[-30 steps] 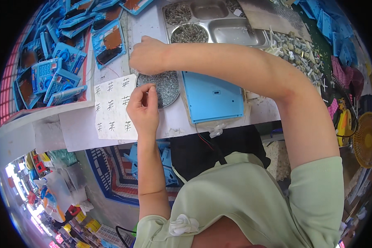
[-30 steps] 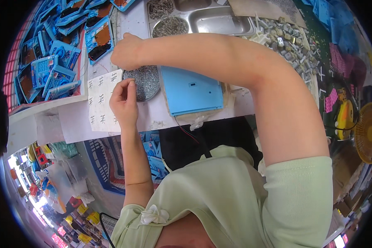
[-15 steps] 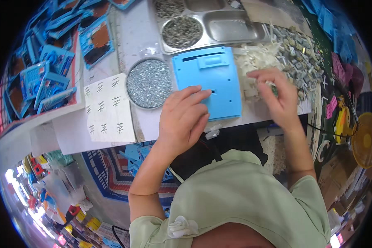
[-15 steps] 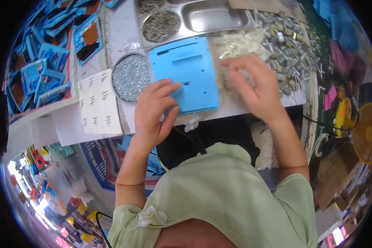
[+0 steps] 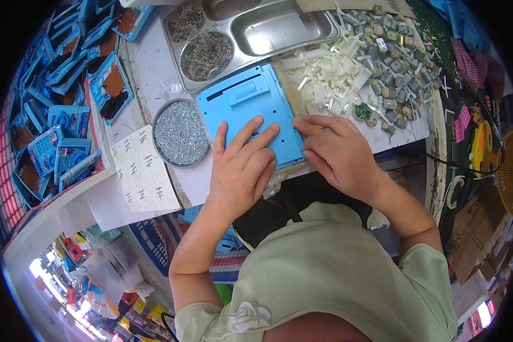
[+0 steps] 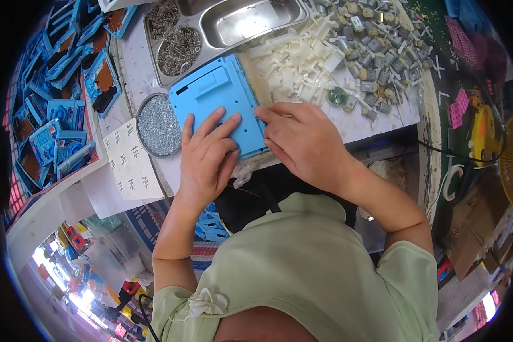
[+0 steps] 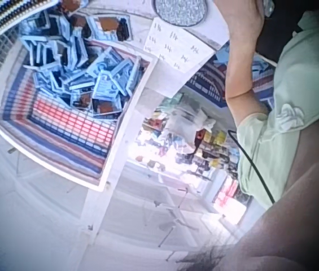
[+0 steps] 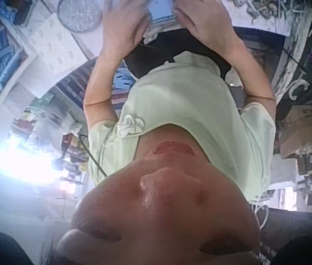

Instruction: Assembling electronic components by soldering wires and installing them into a blue plastic casing.

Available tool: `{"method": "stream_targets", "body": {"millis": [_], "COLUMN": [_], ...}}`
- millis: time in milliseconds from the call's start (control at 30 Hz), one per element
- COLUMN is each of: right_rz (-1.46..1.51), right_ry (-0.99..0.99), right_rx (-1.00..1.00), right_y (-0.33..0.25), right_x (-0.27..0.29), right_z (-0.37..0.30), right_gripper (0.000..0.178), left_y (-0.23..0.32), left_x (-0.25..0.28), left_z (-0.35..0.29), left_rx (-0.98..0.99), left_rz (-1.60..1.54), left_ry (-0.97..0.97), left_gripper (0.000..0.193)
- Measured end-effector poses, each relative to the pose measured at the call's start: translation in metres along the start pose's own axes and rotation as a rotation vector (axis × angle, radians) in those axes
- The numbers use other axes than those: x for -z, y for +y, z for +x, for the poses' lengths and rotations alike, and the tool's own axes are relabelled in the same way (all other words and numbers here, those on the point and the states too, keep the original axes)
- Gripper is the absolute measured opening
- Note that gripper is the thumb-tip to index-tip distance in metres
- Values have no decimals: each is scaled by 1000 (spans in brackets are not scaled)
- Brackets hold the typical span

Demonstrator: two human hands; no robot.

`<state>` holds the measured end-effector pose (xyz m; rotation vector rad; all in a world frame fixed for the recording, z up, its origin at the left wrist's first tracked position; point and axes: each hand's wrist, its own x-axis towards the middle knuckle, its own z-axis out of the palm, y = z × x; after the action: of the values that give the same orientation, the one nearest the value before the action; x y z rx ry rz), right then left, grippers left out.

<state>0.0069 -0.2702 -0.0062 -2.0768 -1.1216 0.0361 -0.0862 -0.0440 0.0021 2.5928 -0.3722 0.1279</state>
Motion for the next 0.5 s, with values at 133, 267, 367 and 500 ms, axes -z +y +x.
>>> {"method": "stream_targets", "body": {"millis": [133,267,367,500], "right_rz": [-7,131,29,-100], "right_ry": [-11,23,30,-16], "right_rx": [10,-1,63,109], "right_y": [1,18,23,21], "right_x": [3,6,1,-4], "right_z": [1,17,35,40], "right_gripper": [14,16,17,18], "left_y": [0,1,0,2], "left_x": [-1,-1,0,-3], "left_z": [2,2,3,4], "left_rx": [15,21,13,12], "left_rz": [-11,7,10,31], "left_ry": [-9,-18,-20,-3], "left_gripper": [16,16,17,17]}}
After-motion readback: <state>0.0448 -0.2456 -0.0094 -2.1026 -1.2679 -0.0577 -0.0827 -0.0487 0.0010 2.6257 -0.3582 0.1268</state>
